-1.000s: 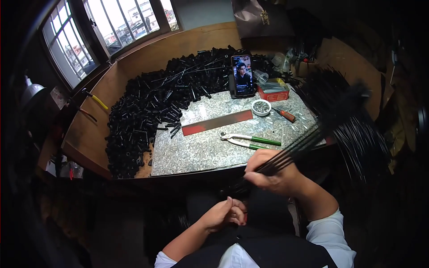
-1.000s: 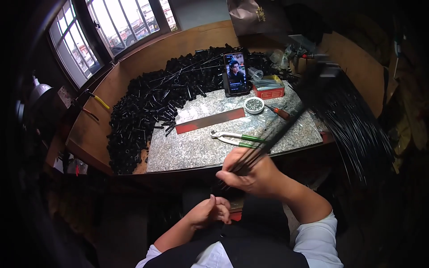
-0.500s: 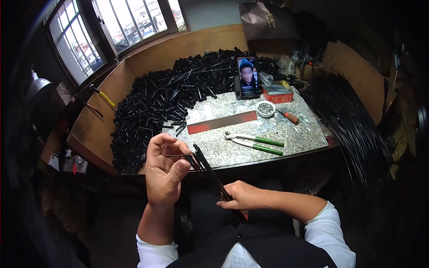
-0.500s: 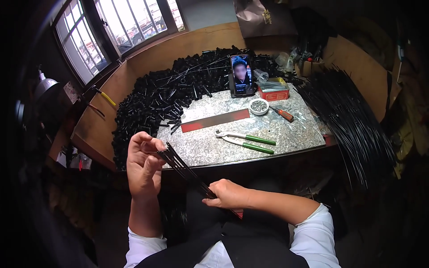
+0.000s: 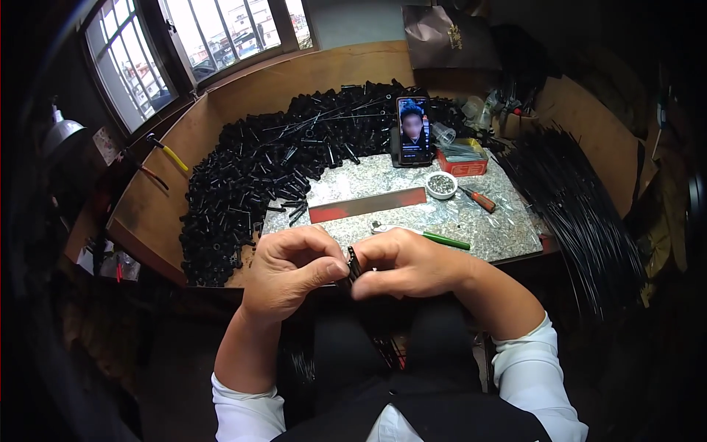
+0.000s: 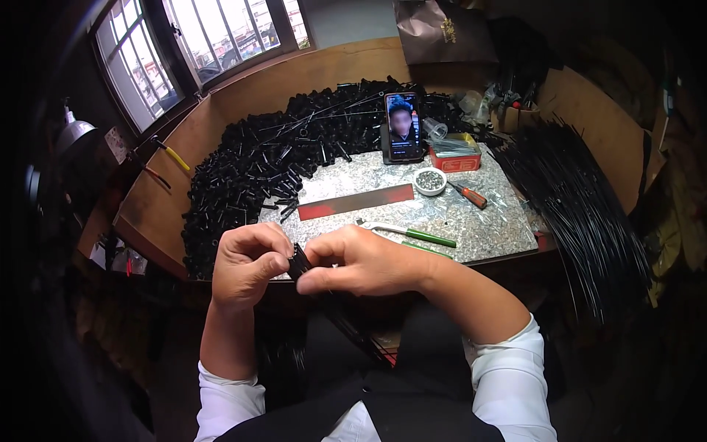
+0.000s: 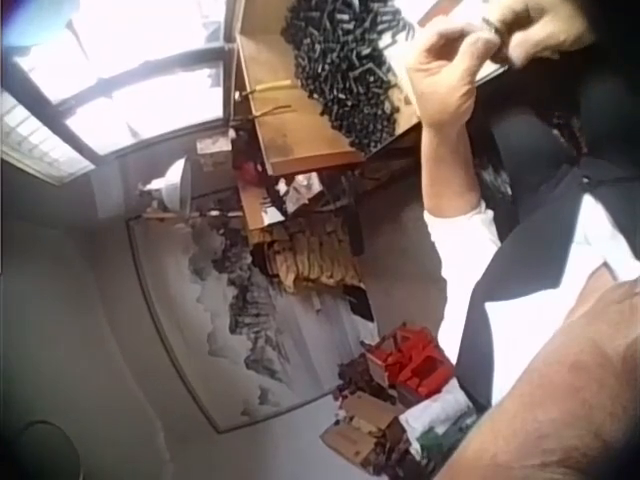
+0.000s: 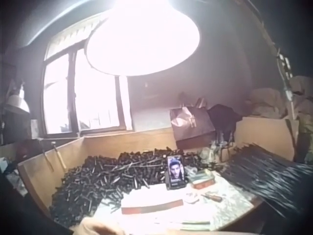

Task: Assembling multi-arm clothes hangers by inserting metal rods into a central hub and securing them with tools.

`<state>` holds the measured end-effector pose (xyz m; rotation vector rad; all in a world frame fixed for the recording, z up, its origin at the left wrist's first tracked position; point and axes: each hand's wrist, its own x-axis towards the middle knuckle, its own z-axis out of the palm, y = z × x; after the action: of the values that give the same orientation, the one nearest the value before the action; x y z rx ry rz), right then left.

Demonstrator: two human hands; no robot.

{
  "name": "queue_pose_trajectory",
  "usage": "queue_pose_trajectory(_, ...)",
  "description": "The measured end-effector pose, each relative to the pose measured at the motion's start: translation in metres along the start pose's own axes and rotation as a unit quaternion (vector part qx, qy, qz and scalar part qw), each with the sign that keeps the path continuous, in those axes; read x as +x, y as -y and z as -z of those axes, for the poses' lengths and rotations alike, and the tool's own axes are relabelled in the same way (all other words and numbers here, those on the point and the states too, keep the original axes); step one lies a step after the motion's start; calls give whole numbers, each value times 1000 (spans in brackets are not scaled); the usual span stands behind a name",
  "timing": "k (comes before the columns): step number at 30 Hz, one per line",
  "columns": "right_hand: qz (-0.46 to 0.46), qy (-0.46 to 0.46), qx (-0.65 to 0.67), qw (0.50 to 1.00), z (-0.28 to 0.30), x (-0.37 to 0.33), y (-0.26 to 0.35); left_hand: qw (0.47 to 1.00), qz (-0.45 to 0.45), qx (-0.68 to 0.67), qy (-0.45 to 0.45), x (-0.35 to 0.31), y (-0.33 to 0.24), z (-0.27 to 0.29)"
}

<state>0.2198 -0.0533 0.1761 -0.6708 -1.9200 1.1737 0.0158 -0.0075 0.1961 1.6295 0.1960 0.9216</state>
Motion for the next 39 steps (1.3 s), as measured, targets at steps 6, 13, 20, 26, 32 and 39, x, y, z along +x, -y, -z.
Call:
queue_pose_trajectory(6, 22, -123, -53, 991, -8, 13, -17, 991, 22, 77, -110, 7, -2, -4)
queue_pose_trajectory(13, 5, -162, -82, 983, -12, 17, -20, 992, -12, 53, -116, 6, 17, 12)
queue_pose_trajectory(20, -19, -123, -3, 992, -13, 14, -25, 999, -16, 9, -41, 7, 19, 22)
queue_pose_trajectory(26, -57, -146, 108, 982, -19, 15, -21, 996, 55, -41, -59, 5, 18, 26)
queue_pose_trajectory(32, -49, -171, 70, 982, -24, 15, -24, 997, 50, -39, -48, 9, 17, 24)
queue_pose_trajectory(39, -56, -199, 147, 967, -26, 20, -30, 985, -17, 104, -137, 3, 24, 17)
